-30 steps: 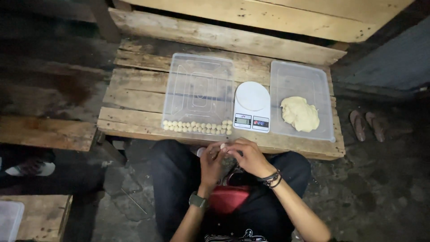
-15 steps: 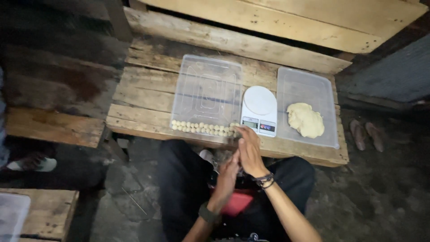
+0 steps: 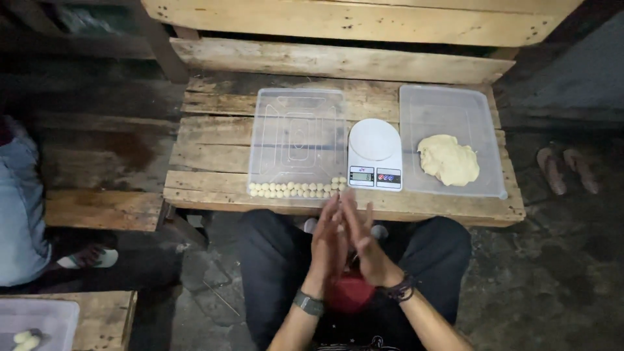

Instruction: Portioning dough by weighing individual pieces on a digital scale and rolling them into small balls.

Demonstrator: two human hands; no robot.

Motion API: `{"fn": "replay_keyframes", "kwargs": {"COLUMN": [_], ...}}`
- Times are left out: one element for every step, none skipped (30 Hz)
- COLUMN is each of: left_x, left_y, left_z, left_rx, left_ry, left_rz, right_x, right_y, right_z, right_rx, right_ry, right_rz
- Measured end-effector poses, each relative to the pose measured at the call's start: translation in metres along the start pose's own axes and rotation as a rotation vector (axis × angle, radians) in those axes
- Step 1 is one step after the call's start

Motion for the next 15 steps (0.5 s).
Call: {"fn": "replay_keyframes", "kwargs": {"left_x": [-0.005, -0.012, -0.006, 0.001, 0.008, 0.006, 0.004, 0.003, 0.009, 0.017, 0.024, 0.026, 0.028, 0.028, 0.031], "left_y": [0.01, 0.018, 0.007, -0.004, -0.015, -0.015, -0.015, -0.015, -0.024, -0.032, -0.04, -0.041, -0.041, -0.042, -0.049], "left_z": [0.016, 0.034, 0.026, 0.022, 0.016, 0.022, 0.029, 0.036, 0.029, 0.023, 0.016, 0.017, 0.016, 0.016, 0.004], "left_rx": [-0.018, -0.036, -0.022, -0.085, -0.148, -0.137, -0.192, -0.25, -0.242, -0.291, -0.341, -0.33, -0.289, -0.246, -0.232], "left_ry": [0.042, 0.084, 0.084, -0.007, -0.096, -0.094, -0.106, -0.118, -0.116, -0.116, -0.116, -0.119, -0.054, 0.012, 0.009], "left_rz": [-0.018, -0.04, -0.046, -0.07, -0.095, -0.104, -0.148, -0.19, -0.197, -0.207, -0.217, -0.232, -0.184, -0.141, -0.161], "right_x": [0.003, 0.004, 0.011, 0.017, 0.023, 0.024, 0.026, 0.029, 0.026, 0.022, 0.019, 0.017, 0.013, 0.005, 0.002], "right_y": [0.006, 0.012, 0.012, 0.013, 0.013, 0.01, 0.007, 0.003, 0.017, 0.03, 0.042, 0.07, 0.101, 0.131, 0.163], "right_z": [-0.009, -0.019, -0.025, -0.033, -0.041, -0.047, -0.053, -0.06, -0.067, -0.074, -0.081, -0.092, -0.106, -0.121, -0.139], "right_rx": [-0.022, -0.045, -0.037, -0.033, -0.03, -0.024, -0.054, -0.086, -0.082, -0.164, -0.246, -0.248, -0.308, -0.369, -0.371], "right_ry": [0.103, 0.207, 0.219, 0.264, 0.309, 0.319, 0.336, 0.351, 0.358, 0.374, 0.389, 0.405, 0.501, 0.599, 0.616], "right_rz": [0.025, 0.056, 0.061, 0.072, 0.084, 0.092, 0.077, 0.061, 0.067, 0.042, 0.018, 0.028, 0.143, 0.265, 0.281]}}
Point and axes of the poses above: each hand's wrist, its own x-axis towards the middle knuckle, its own z-axis out of the palm, y = z × x, the point moved 3 cm from there along x, towards the middle knuckle, and after that the axes turned 8 degrees about y, right-handed, at the moved point
